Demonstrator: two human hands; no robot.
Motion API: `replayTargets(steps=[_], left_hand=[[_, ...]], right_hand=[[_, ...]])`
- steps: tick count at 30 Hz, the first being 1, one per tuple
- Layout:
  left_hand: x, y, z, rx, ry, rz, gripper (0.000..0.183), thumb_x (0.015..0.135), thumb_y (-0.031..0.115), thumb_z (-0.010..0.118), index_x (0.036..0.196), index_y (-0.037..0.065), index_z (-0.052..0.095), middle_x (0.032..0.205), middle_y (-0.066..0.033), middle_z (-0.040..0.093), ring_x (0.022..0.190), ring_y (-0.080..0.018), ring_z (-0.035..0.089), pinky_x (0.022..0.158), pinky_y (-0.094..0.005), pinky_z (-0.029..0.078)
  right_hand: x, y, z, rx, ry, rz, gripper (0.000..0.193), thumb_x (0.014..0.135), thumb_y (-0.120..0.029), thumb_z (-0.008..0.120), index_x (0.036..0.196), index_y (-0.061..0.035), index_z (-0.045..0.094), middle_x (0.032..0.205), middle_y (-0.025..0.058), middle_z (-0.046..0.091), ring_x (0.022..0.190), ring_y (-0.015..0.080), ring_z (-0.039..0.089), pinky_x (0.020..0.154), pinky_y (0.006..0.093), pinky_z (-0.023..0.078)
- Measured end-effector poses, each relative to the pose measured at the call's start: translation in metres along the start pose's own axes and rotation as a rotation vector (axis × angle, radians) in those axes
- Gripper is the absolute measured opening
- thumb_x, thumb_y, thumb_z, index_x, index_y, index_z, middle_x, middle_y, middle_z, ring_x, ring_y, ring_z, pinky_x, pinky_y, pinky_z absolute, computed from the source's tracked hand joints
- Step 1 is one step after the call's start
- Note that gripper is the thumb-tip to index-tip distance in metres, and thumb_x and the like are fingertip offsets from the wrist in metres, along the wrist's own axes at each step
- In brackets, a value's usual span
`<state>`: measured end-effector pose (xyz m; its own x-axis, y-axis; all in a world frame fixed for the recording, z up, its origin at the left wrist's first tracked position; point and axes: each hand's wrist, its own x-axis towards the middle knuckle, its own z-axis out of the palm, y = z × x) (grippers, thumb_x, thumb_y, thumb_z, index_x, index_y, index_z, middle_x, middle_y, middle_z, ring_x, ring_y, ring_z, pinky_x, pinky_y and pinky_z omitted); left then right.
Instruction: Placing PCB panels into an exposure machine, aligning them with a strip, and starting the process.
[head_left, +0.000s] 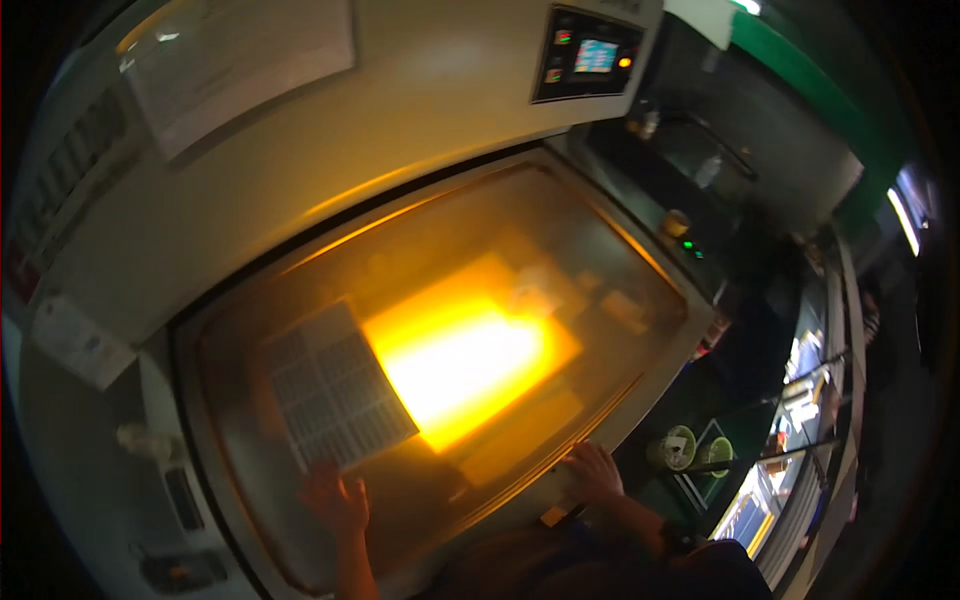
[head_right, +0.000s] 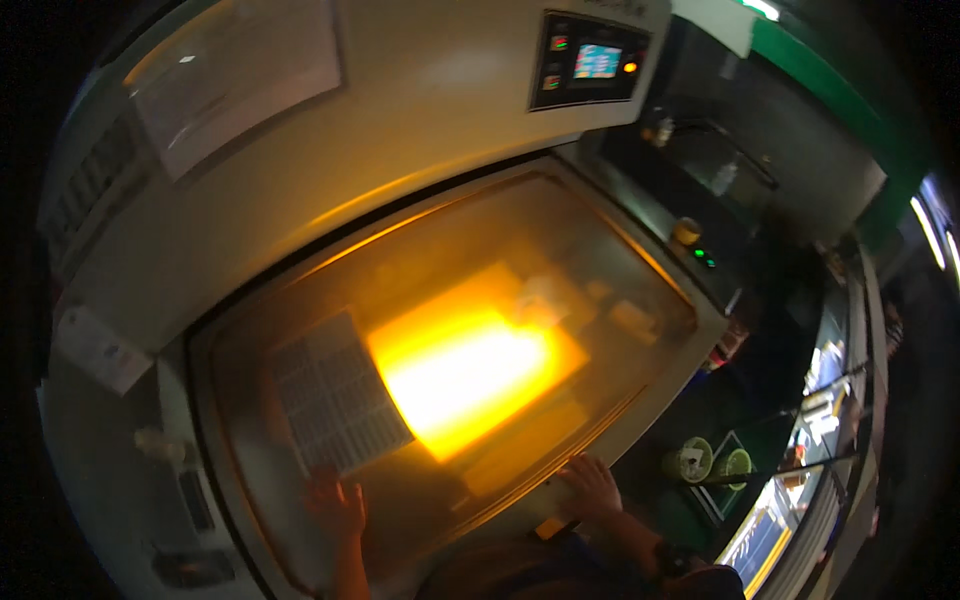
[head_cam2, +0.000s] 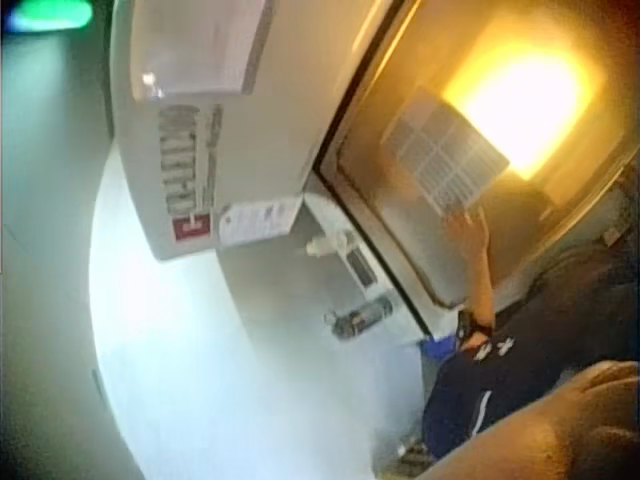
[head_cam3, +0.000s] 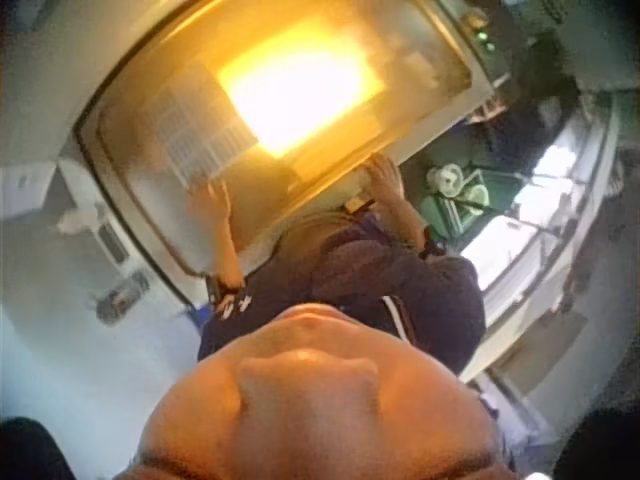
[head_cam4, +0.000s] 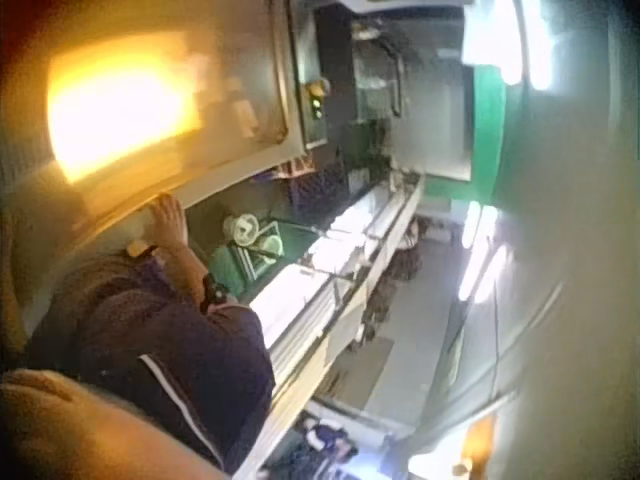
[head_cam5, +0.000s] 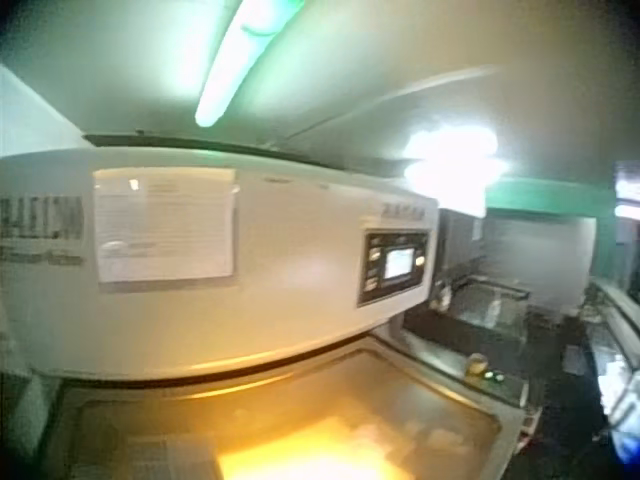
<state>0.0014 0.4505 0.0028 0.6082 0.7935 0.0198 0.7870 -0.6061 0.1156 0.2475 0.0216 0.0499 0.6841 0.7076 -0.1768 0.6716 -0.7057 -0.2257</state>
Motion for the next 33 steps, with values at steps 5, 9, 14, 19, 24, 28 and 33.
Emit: replayTargets(steps=[5, 9, 14, 19, 24, 28, 33], left_hand=[[-0.005, 0.003, -0.009, 0.047, -0.089, -0.068, 0.075, 0.095, 0.057, 0.039, 0.155, 0.015, 0.024, 0.161, -0.0131, 0.021, 0.148, -0.0403, 0.016, 0.116, -0.0647, 0.008], [0.005, -0.003, 0.001, 0.091, -0.126, -0.035, 0.074, 0.096, 0.056, 0.037, 0.156, 0.015, 0.021, 0.163, -0.0126, 0.015, 0.148, -0.0406, 0.017, 0.116, -0.0650, 0.012], [0.049, -0.014, -0.001, 0.080, -0.058, -0.028, 0.069, 0.097, 0.050, 0.042, 0.153, 0.013, 0.028, 0.162, -0.0138, 0.017, 0.147, -0.0419, 0.020, 0.116, -0.0626, 0.015], [0.045, 0.015, -0.022, -0.194, -0.125, -0.106, 0.061, 0.096, 0.039, 0.051, 0.147, 0.008, 0.039, 0.159, -0.0167, 0.026, 0.145, -0.0428, 0.025, 0.115, -0.0615, 0.020], [-0.053, 0.099, -0.005, -0.514, 0.134, 0.275, 0.043, 0.091, 0.027, 0.059, 0.126, 0.002, 0.058, 0.143, -0.0219, 0.048, 0.135, -0.0451, 0.040, 0.112, -0.0561, 0.030], [-0.132, 0.166, 0.035, -0.888, -0.221, 0.189, 0.046, 0.089, 0.030, 0.065, 0.127, 0.005, 0.059, 0.136, -0.0177, 0.056, 0.129, -0.0360, 0.050, 0.108, -0.0463, 0.039], [-0.207, 0.188, 0.020, -1.063, -0.635, -0.469, 0.050, 0.092, 0.035, 0.064, 0.132, 0.007, 0.058, 0.133, -0.0156, 0.059, 0.127, -0.0276, 0.054, 0.106, -0.0368, 0.042]], right_hand=[[-0.006, -0.006, 0.006, -0.050, 0.052, 0.024, 0.066, 0.075, -0.036, 0.075, 0.135, -0.0248, 0.051, 0.151, 0.0059, 0.041, 0.145, 0.0261, 0.030, 0.118, 0.0497, 0.024], [0.006, -0.007, -0.001, -0.054, 0.100, -0.031, 0.062, 0.077, -0.034, 0.074, 0.134, -0.0238, 0.052, 0.150, 0.0076, 0.041, 0.144, 0.0275, 0.031, 0.118, 0.0499, 0.024], [0.050, -0.018, -0.001, 0.042, 0.190, -0.092, 0.061, 0.083, -0.036, 0.067, 0.138, -0.0188, 0.049, 0.150, 0.0109, 0.041, 0.145, 0.0303, 0.030, 0.118, 0.0516, 0.022], [0.124, -0.025, -0.010, 0.067, 0.167, -0.187, 0.060, 0.086, -0.037, 0.063, 0.140, -0.0189, 0.048, 0.150, 0.0114, 0.041, 0.144, 0.0301, 0.030, 0.118, 0.0536, 0.020], [0.211, -0.038, -0.013, 0.102, 0.281, -0.351, 0.061, 0.087, -0.037, 0.061, 0.144, -0.0221, 0.045, 0.149, 0.0096, 0.042, 0.142, 0.0308, 0.033, 0.116, 0.0581, 0.020], [0.284, -0.049, -0.007, 0.069, 0.320, -0.370, 0.061, 0.085, -0.039, 0.061, 0.142, -0.0212, 0.048, 0.151, 0.0105, 0.042, 0.142, 0.0341, 0.032, 0.114, 0.0601, 0.022], [0.381, -0.073, -0.005, -0.008, 0.326, -0.397, 0.057, 0.080, -0.038, 0.063, 0.133, -0.0192, 0.058, 0.144, 0.0083, 0.049, 0.133, 0.0308, 0.040, 0.101, 0.0529, 0.037]])
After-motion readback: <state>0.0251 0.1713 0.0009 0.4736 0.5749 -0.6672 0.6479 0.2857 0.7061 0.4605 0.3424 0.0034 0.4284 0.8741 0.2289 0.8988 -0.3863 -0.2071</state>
